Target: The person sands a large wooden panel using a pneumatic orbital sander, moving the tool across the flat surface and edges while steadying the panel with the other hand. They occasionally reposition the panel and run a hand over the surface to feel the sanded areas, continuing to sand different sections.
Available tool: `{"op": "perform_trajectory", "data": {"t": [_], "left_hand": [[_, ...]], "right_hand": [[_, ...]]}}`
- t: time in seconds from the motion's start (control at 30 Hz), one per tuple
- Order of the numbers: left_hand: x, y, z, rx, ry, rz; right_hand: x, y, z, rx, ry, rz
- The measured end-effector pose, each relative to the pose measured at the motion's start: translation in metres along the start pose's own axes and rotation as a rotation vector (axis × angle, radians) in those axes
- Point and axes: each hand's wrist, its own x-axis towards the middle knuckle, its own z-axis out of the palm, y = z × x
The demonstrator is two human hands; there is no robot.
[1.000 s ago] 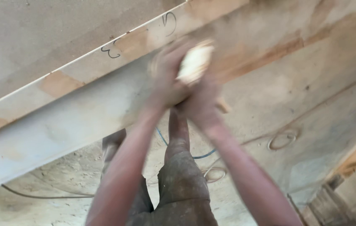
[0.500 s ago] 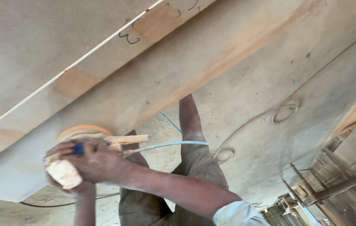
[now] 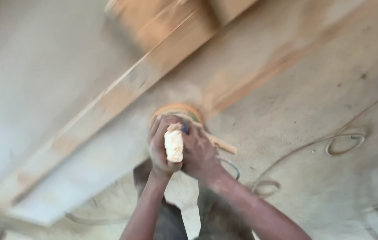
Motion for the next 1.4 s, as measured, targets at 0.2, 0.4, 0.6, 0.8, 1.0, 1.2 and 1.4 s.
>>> {"op": "perform_trajectory", "data": {"t": [0.2, 0.4, 0.6, 0.8, 1.0, 1.2, 1.4], "left_hand": [[0.092, 0.062, 0.114, -0.018, -0.192, 0.103], [0.168, 0.09, 0.226, 0.042, -0.32, 0.233], [0.238, 0.122, 0.309, 0.035, -0.28, 0.262], [0.206, 0.107, 0.257, -0.049, -0.217, 0.091], [0.114, 0.052, 0.123, -0.069, 0.122, -0.029], [0.012, 0.001, 0.046, -0.351, 0.655, -0.255], [0.0, -0.003, 0.057, -0.431, 0.875, -0.323]], "right_hand": [[-0.004, 0.076, -0.104, 0.114, 0.338, 0.165], [-0.002, 0.166, -0.195, 0.022, 0.596, 0.153], [0.014, 0.211, -0.271, -0.226, 0.587, 0.2], [0.017, 0.187, -0.246, -0.302, 0.464, 0.107], [0.044, 0.099, -0.143, -0.281, 0.197, -0.035], [0.078, 0.013, -0.06, -0.46, -0.284, -0.448], [0.099, 0.004, -0.058, -0.292, -0.367, -0.575]]}}
